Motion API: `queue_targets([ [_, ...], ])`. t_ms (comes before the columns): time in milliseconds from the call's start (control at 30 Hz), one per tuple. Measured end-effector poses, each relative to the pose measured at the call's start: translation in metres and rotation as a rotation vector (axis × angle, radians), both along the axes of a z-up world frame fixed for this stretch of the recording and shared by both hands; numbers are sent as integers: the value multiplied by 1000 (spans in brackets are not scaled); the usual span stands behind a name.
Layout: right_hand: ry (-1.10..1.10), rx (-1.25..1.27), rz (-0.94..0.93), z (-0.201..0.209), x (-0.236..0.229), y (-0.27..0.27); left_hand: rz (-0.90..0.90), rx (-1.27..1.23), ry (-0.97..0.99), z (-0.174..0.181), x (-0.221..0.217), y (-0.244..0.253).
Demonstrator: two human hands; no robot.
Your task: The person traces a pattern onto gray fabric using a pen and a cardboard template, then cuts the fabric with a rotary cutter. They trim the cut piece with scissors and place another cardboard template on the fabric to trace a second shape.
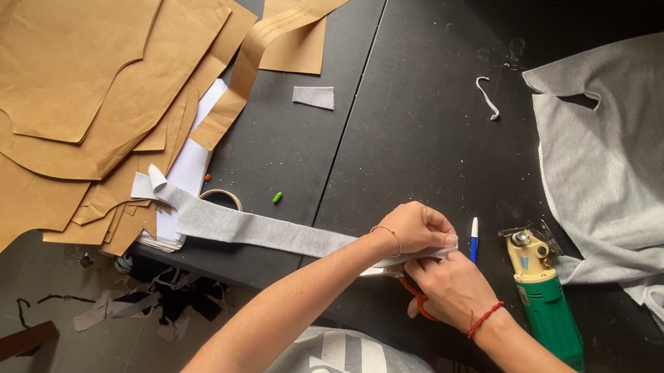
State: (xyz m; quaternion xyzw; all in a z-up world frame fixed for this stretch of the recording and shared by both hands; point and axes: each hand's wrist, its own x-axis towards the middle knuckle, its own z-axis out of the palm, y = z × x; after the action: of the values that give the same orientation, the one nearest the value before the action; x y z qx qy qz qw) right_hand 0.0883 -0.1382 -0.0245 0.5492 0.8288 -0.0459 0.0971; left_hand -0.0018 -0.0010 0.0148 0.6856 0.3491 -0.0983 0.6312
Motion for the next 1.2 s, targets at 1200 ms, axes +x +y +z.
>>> queue_targets([
  [1200, 105, 175, -50, 13, -67, 30, -656, 638, 39, -59, -124, 54],
])
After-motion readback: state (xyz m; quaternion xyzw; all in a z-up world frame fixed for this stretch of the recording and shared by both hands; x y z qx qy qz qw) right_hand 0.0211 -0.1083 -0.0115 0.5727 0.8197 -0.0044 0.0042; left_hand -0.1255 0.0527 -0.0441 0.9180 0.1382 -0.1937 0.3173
